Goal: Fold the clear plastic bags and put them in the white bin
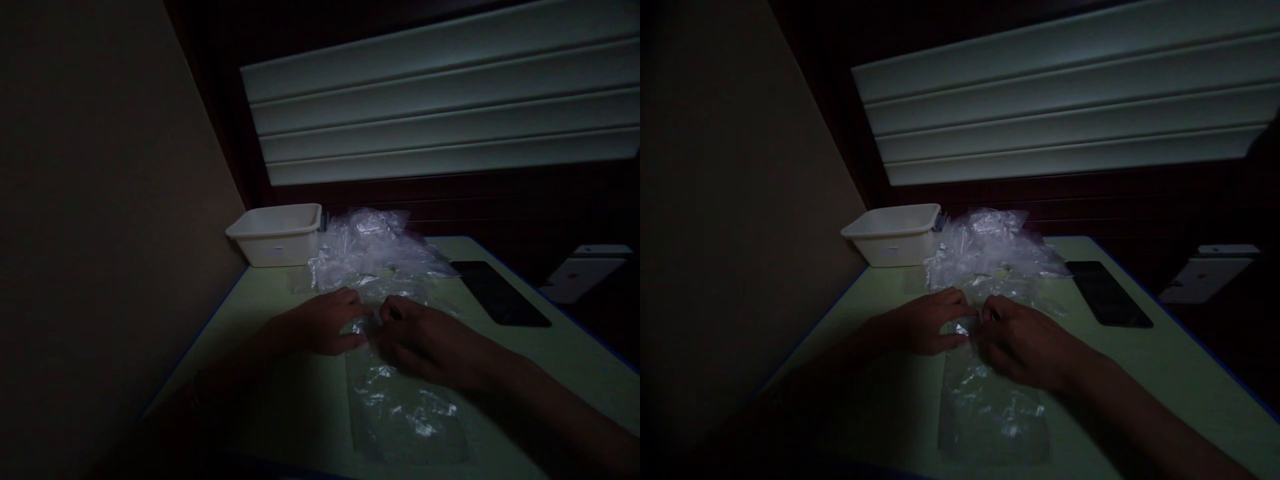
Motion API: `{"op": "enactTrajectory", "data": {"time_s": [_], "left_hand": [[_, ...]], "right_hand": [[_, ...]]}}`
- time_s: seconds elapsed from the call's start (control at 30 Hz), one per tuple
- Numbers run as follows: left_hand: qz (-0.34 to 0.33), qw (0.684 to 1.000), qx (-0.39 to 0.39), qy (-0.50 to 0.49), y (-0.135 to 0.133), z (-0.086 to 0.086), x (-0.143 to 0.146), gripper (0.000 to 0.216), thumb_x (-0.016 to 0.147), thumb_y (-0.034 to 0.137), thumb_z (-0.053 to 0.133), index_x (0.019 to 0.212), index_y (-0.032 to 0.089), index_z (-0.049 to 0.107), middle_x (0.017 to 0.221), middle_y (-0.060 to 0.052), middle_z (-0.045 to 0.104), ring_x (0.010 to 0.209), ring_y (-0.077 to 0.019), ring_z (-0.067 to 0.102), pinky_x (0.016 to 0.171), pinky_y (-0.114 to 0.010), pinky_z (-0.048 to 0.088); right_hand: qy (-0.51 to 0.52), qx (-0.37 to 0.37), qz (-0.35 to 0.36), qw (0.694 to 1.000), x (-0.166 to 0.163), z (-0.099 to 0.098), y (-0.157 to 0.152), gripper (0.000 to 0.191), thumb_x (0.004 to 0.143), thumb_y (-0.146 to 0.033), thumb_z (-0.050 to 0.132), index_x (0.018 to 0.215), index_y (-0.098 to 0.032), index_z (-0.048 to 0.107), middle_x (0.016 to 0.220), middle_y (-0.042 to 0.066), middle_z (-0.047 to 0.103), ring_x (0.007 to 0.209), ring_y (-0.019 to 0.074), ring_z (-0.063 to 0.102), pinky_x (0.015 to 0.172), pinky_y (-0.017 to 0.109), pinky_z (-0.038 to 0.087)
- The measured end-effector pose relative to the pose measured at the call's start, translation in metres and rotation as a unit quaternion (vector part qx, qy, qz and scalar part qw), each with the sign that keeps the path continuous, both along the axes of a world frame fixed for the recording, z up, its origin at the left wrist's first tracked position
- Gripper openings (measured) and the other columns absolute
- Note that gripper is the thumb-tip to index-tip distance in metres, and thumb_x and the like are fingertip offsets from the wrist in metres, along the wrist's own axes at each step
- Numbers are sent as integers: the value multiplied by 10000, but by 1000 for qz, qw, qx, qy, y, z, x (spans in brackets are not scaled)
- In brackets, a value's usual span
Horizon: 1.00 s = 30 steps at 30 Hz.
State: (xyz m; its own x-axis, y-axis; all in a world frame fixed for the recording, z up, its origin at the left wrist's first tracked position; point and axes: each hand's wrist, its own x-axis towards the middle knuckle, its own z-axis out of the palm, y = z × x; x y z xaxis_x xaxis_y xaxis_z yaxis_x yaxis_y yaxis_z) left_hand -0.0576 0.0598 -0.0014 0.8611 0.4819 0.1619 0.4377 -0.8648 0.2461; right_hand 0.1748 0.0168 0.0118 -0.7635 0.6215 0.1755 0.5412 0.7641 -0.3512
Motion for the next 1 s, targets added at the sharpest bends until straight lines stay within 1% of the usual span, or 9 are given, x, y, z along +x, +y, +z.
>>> {"op": "enactTrajectory", "data": {"time_s": [0.07, 0.13, 0.2, 0.3, 0.43, 0.63, 0.73, 0.9, 1.0], "left_hand": [[-3, 1000, 1, 1, 1, -1, 0, 379, 841, 314, 614, 1189, 185, 537, 1020, -79, 542, 966, -222, 523, 835, -318, 441], [-5, 1000, 5, 1, 1, -3, 0, 329, 843, 323, 611, 1132, 178, 552, 1000, -77, 541, 947, -218, 523, 817, -314, 443], [-5, 1000, 11, -4, 1, -4, 1, 297, 855, 337, 594, 1096, 168, 554, 985, -78, 543, 936, -216, 522, 815, -316, 443], [1, 1000, 10, -10, 0, -4, 1, 356, 867, 354, 581, 1158, 158, 523, 1010, -91, 551, 965, -223, 522, 848, -327, 440], [3, 1000, -14, -16, -1, 1, 2, 475, 856, 361, 605, 1273, 185, 460, 1069, -93, 555, 1013, -231, 523, 884, -344, 443], [4, 999, -38, -33, -1, 11, -3, 484, 853, 307, 601, 1298, 184, 456, 1124, -97, 553, 1052, -224, 533, 921, -342, 439], [10, 999, -29, -22, 2, 13, -9, 470, 830, 270, 619, 1267, 171, 478, 1143, -99, 548, 1063, -222, 532, 929, -334, 434], [21, 1000, -17, -8, 8, 10, -15, 308, 831, 224, 600, 1125, 162, 528, 1069, -80, 568, 997, -198, 548, 875, -305, 443], [14, 1000, -20, 3, 9, 8, -15, 292, 815, 208, 610, 1096, 175, 537, 1058, -70, 565, 984, -197, 543, 859, -305, 444]], "right_hand": [[9, 3, -4, 1000, -1, 1, -1, 175, 871, -200, 497, 973, -189, 639, 946, 78, 524, 813, 199, 531, 719, 316, 467], [21, 0, 7, 1000, -2, 2, -1, 241, 872, -199, 497, 1083, -205, 614, 983, 82, 520, 863, 208, 530, 758, 327, 466], [22, -1, 20, 1000, -4, 2, -2, 272, 858, -188, 507, 1112, -204, 604, 999, 86, 516, 891, 214, 524, 781, 335, 462], [5, 13, 11, 1000, -5, 0, -2, 217, 850, -190, 510, 1032, -180, 628, 973, 91, 514, 867, 216, 517, 755, 334, 458], [-18, 34, -9, 999, -4, -1, -1, 163, 866, -206, 493, 912, -164, 643, 904, 85, 513, 802, 205, 511, 685, 311, 445], [-31, 40, -22, 998, -3, 1, 0, 160, 870, -212, 498, 842, -160, 647, 936, 93, 524, 797, 196, 529, 686, 302, 445], [-35, 46, -29, 998, -3, -2, 0, 147, 857, -203, 511, 821, -160, 646, 938, 93, 532, 790, 193, 536, 689, 299, 447], [-43, 60, -34, 997, -2, -9, 2, 134, 850, -170, 503, 789, -162, 623, 931, 84, 535, 761, 176, 534, 649, 274, 431], [-45, 57, -29, 997, -1, -10, 3, 144, 860, -166, 486, 798, -162, 617, 927, 83, 531, 775, 178, 533, 666, 278, 435]]}}
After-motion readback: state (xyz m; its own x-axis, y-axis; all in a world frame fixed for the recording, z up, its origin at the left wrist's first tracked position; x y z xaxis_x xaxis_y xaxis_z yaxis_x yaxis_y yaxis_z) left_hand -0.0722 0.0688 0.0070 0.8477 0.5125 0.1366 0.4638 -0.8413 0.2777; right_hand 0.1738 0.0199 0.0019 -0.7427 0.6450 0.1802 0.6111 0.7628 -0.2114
